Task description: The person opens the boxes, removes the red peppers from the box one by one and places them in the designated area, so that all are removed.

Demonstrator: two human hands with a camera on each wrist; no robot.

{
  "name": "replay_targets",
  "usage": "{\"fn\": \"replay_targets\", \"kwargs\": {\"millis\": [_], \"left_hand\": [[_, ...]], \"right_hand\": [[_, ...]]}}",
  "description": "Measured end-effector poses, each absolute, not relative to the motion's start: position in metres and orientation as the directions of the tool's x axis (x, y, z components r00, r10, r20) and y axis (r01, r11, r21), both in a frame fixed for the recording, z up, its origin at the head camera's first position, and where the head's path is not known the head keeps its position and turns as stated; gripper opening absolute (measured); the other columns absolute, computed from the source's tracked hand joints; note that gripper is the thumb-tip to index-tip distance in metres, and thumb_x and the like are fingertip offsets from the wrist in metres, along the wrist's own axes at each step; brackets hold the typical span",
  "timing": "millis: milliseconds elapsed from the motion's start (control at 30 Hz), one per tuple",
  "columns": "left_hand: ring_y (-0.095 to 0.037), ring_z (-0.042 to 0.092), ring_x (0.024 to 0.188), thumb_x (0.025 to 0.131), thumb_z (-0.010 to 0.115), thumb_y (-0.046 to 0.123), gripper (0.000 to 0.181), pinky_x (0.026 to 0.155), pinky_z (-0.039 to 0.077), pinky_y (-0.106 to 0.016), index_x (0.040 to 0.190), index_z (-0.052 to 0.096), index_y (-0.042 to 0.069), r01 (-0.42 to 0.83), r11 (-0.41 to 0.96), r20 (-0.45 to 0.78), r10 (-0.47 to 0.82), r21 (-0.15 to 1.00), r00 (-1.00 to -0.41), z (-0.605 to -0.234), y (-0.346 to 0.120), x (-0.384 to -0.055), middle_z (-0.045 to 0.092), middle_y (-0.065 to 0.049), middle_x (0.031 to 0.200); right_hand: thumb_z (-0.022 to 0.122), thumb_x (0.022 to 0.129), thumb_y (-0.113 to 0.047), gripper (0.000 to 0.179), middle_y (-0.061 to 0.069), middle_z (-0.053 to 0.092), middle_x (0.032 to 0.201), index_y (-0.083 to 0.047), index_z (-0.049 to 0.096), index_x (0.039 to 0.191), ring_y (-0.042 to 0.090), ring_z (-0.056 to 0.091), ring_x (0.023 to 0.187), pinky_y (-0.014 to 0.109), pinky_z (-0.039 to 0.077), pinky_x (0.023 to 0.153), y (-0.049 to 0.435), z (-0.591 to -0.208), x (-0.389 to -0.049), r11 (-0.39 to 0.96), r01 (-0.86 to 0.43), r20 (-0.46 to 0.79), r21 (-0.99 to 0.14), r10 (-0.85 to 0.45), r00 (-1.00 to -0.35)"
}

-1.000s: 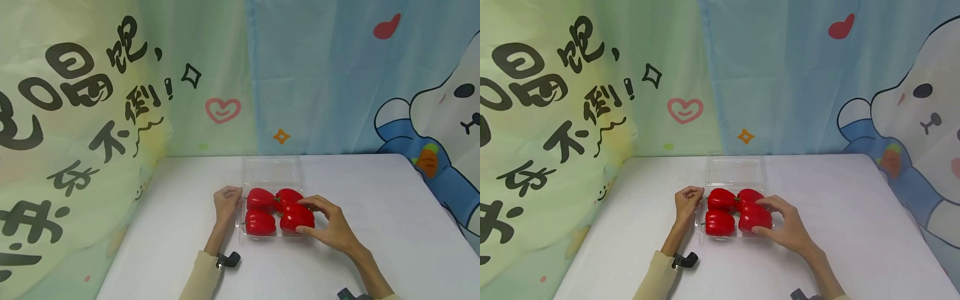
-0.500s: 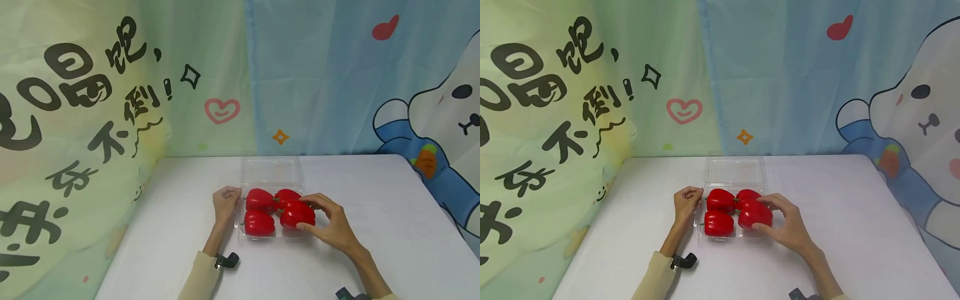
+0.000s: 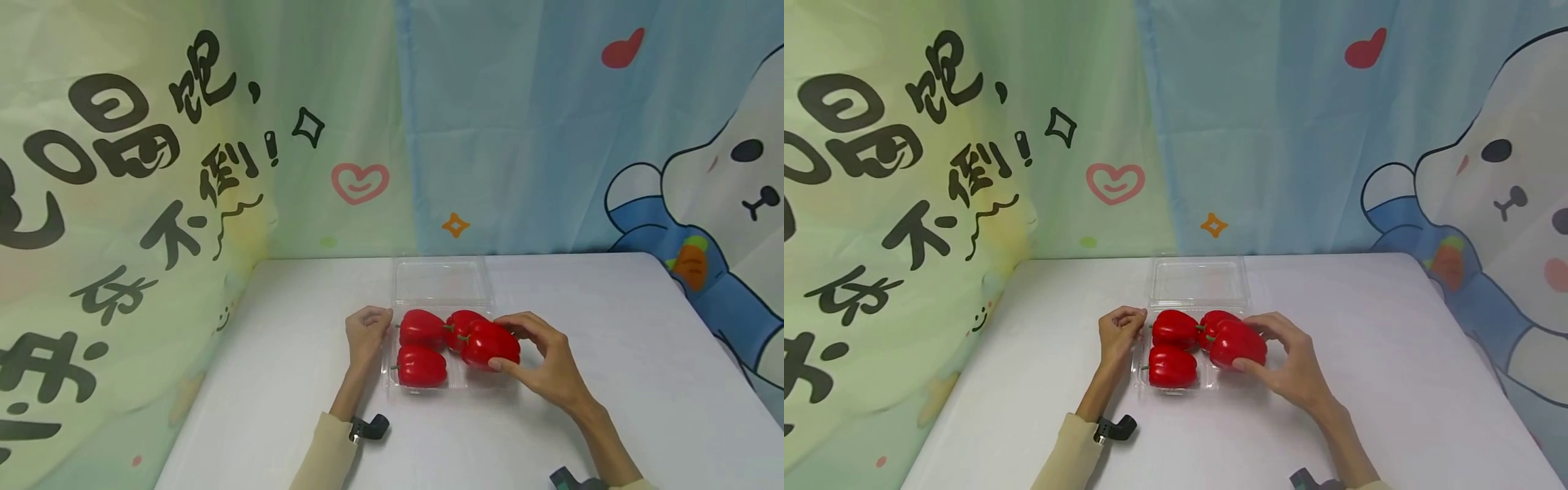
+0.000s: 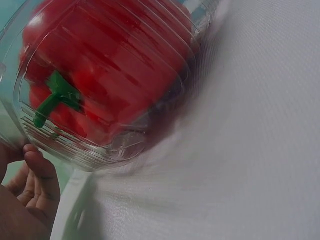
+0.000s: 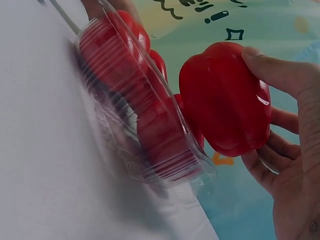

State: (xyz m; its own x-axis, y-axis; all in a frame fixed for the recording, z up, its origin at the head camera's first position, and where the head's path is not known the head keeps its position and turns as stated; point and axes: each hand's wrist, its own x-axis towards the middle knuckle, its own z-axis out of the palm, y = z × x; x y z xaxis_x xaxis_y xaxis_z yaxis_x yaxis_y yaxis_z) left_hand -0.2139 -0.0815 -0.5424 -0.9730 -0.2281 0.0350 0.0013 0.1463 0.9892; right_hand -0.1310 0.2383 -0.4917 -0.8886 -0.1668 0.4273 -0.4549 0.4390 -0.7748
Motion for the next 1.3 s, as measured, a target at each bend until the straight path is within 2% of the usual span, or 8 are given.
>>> {"fn": "replay_targets", "kwargs": {"millis": [467, 833, 1300], "left_hand": [[-0.012, 0.065, 0.062, 0.100, 0.076, 0.018, 0.018, 0.057, 0.052, -0.020, 0.094, 0.079, 0.001, 0.009, 0.151, 0.044, -0.228, 0.988, -0.973, -0.543, -0.081, -0.214, 0.079, -0.020, 0.083], [-0.011, 0.064, 0.059, 0.099, 0.077, 0.016, 0.017, 0.055, 0.052, -0.019, 0.094, 0.078, 0.000, 0.023, 0.124, 0.052, -0.233, 0.992, -0.971, -0.545, -0.081, -0.215, 0.078, -0.020, 0.081], [-0.010, 0.063, 0.059, 0.099, 0.077, 0.015, 0.016, 0.054, 0.050, -0.019, 0.095, 0.078, -0.001, 0.016, 0.123, 0.045, -0.237, 0.992, -0.970, -0.544, -0.082, -0.214, 0.078, -0.021, 0.080]], "right_hand": [[0.096, 0.074, 0.005, 0.069, 0.009, 0.072, 0.131, -0.007, 0.070, 0.137, -0.003, 0.067, 0.113, 0.008, 0.054, 0.097, 0.247, -0.492, -0.135, 0.456, -0.465, 0.473, -0.759, -0.104, -0.875], [0.096, 0.073, 0.004, 0.071, 0.014, 0.073, 0.132, -0.004, 0.070, 0.138, -0.003, 0.066, 0.110, 0.006, 0.053, 0.094, 0.251, -0.495, -0.139, 0.489, -0.432, 0.509, -0.758, 0.028, -0.860], [0.093, 0.080, 0.000, 0.063, 0.016, 0.073, 0.133, -0.004, 0.070, 0.138, -0.005, 0.066, 0.107, 0.004, 0.051, 0.095, 0.260, -0.503, -0.145, 0.515, -0.333, 0.492, -0.790, 0.209, -0.845]]}}
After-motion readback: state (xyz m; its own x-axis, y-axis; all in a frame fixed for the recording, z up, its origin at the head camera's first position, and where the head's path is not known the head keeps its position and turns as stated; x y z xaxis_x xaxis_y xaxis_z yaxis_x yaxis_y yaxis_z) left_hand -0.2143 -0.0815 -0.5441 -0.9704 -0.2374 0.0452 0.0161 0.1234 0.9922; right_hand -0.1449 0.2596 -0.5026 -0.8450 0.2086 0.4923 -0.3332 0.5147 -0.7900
